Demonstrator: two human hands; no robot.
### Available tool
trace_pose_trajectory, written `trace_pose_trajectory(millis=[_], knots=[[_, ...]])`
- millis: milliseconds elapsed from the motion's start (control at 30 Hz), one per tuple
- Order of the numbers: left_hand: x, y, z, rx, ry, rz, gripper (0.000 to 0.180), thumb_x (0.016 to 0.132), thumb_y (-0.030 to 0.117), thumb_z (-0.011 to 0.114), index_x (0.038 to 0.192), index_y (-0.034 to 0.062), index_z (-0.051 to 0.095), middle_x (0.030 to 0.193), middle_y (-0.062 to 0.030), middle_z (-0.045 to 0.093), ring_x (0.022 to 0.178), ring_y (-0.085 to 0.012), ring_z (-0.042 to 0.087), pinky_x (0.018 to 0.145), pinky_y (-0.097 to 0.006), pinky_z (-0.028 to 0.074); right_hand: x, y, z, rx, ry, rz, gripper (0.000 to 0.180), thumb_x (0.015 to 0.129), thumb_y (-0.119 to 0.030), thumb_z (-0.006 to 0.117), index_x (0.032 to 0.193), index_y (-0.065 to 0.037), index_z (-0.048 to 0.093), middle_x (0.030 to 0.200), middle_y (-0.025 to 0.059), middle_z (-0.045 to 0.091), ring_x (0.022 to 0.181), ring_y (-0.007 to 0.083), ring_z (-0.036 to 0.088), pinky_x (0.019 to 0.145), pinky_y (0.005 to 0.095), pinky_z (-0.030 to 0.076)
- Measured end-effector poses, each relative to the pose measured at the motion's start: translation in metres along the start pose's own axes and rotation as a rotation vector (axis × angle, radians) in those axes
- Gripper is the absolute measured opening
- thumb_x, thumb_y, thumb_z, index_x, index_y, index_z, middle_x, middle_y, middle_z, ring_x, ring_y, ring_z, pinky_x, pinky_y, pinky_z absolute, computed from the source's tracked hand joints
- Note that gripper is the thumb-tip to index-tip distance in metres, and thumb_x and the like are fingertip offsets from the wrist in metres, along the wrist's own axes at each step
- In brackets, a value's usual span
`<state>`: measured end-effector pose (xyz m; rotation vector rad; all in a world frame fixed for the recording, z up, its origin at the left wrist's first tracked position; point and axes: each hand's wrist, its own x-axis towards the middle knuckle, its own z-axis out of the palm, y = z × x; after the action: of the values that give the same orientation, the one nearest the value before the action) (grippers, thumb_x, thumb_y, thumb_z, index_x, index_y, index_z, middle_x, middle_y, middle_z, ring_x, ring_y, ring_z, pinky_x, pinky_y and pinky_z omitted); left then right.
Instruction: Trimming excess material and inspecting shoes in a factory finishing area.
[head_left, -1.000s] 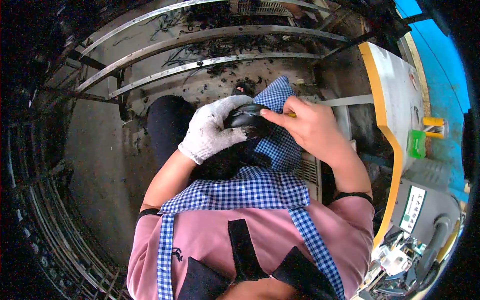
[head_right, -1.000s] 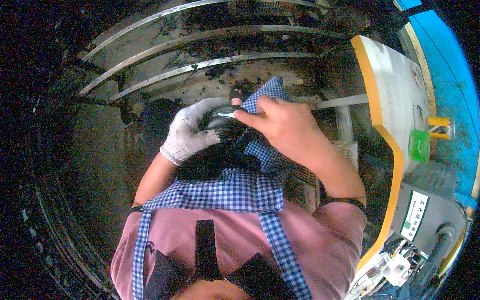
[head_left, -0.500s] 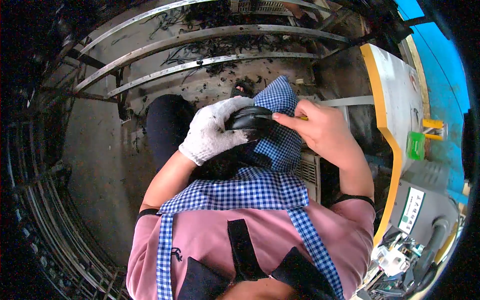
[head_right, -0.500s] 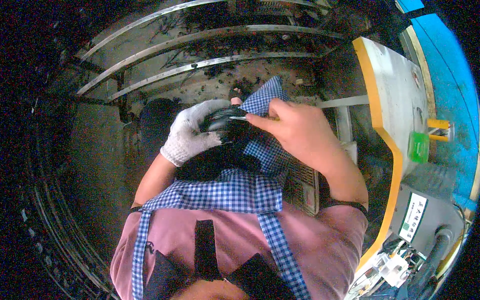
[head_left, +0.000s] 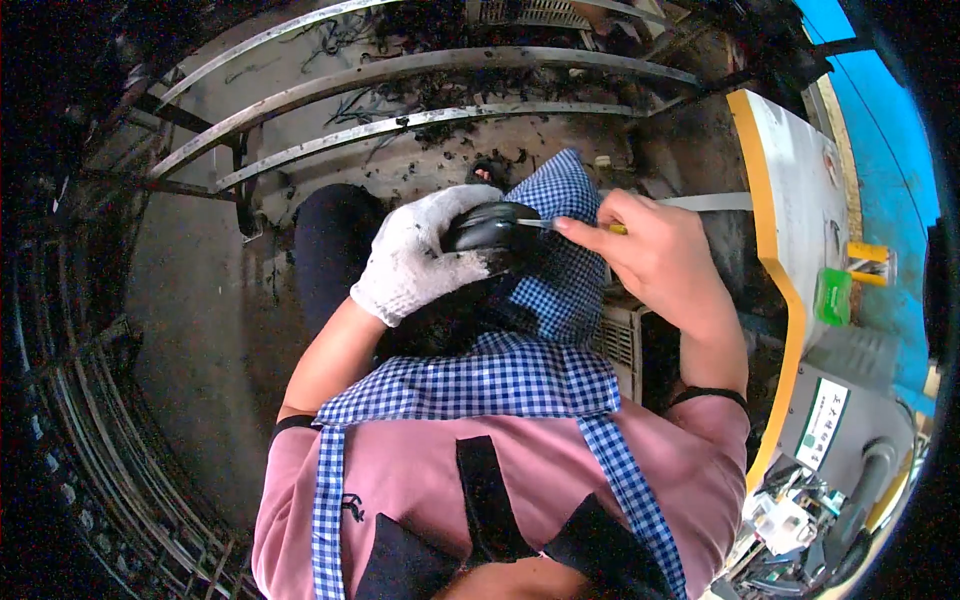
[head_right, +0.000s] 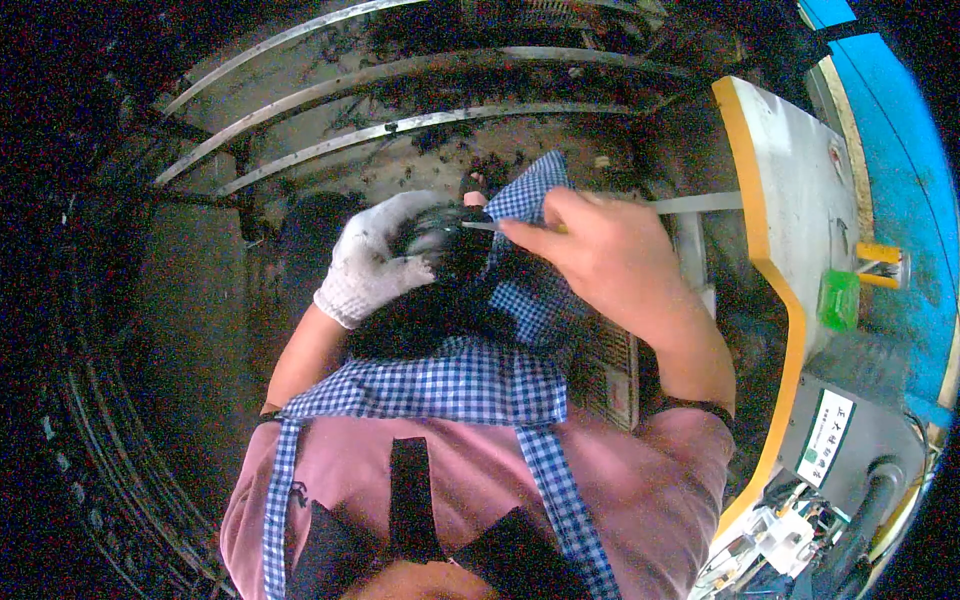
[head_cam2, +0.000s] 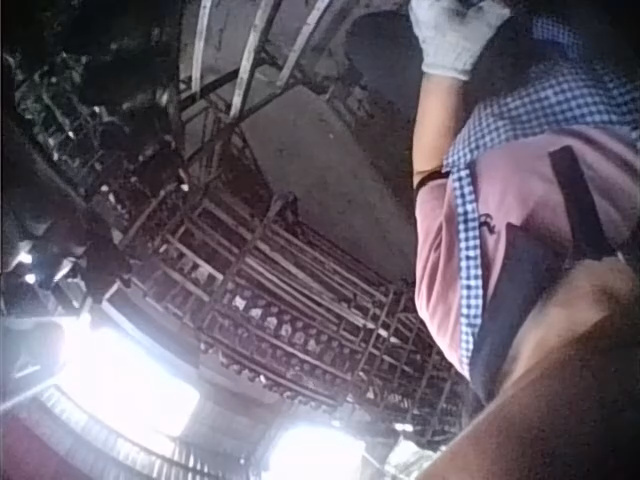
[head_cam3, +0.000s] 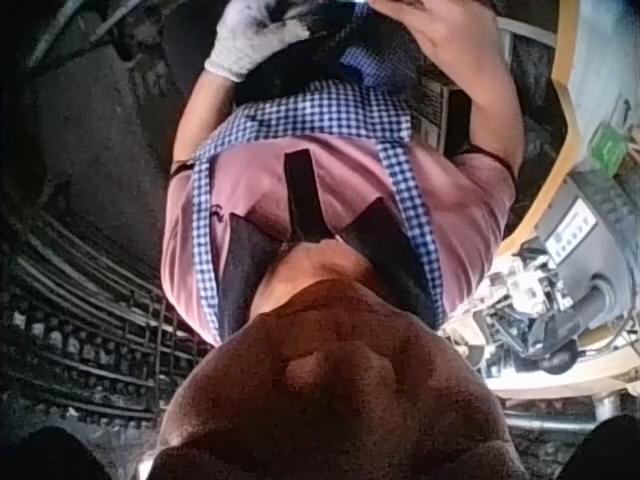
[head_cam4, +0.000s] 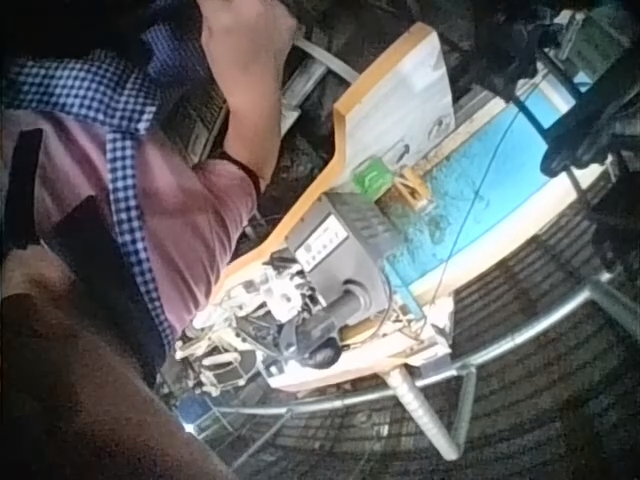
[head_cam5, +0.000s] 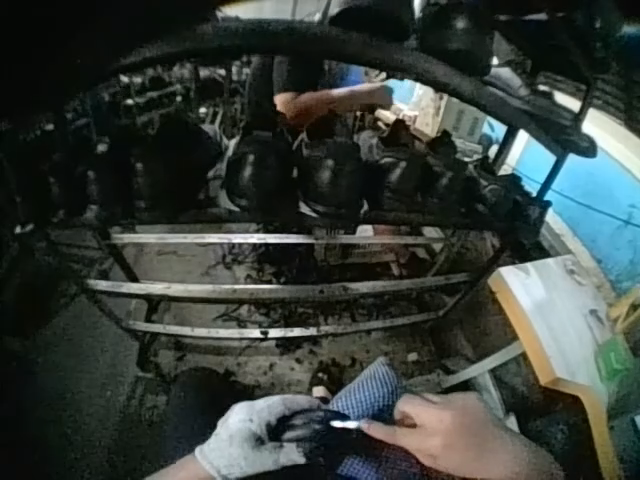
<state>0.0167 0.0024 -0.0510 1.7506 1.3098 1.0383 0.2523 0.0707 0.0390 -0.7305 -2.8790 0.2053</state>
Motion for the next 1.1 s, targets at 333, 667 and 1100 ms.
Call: trace_pose_trajectory(millis=[333,667,1100], knots=[[0.0,-0.001,0.001,-0.054,-0.001,-0.029,0.055,0.062,0.021,0.074,0.112,0.0058,0.055,0.1,-0.0154,0.062,0.09,-0.0294,0.062,0.079,-0.034,0.049,0.01,-0.001,0.002,0.041,0.019,-0.039,0.035,0.067,-0.004,0.063,0.099,-0.019,0.068,0.071,0.0038,0.048,0.056,0.0181,0.052,0.048,0.0299,0.042],[0.001,0.0,0.003,-0.083,-0.009,-0.082,0.055,0.062,0.027,0.074,0.11,0.0053,0.056,0.1,-0.0157,0.062,0.089,-0.0306,0.062,0.077,-0.035,0.048,0.02,-0.004,0.002,-0.006,0.03,-0.089,0.031,0.067,-0.007,0.065,0.096,-0.018,0.068,0.07,0.0036,0.048,0.056,0.0189,0.051,0.047,0.0304,0.041],[-0.003,-0.003,-0.001,0.027,0.009,-0.039,0.055,0.063,0.03,0.075,0.109,0.0037,0.056,0.096,-0.0171,0.062,0.085,-0.0321,0.061,0.074,-0.036,0.049,0.015,-0.002,-0.011,0.086,0.016,-0.038,0.029,0.067,-0.006,0.064,0.094,-0.017,0.068,0.071,0.0045,0.049,0.057,0.0205,0.052,0.048,0.0313,0.042]])
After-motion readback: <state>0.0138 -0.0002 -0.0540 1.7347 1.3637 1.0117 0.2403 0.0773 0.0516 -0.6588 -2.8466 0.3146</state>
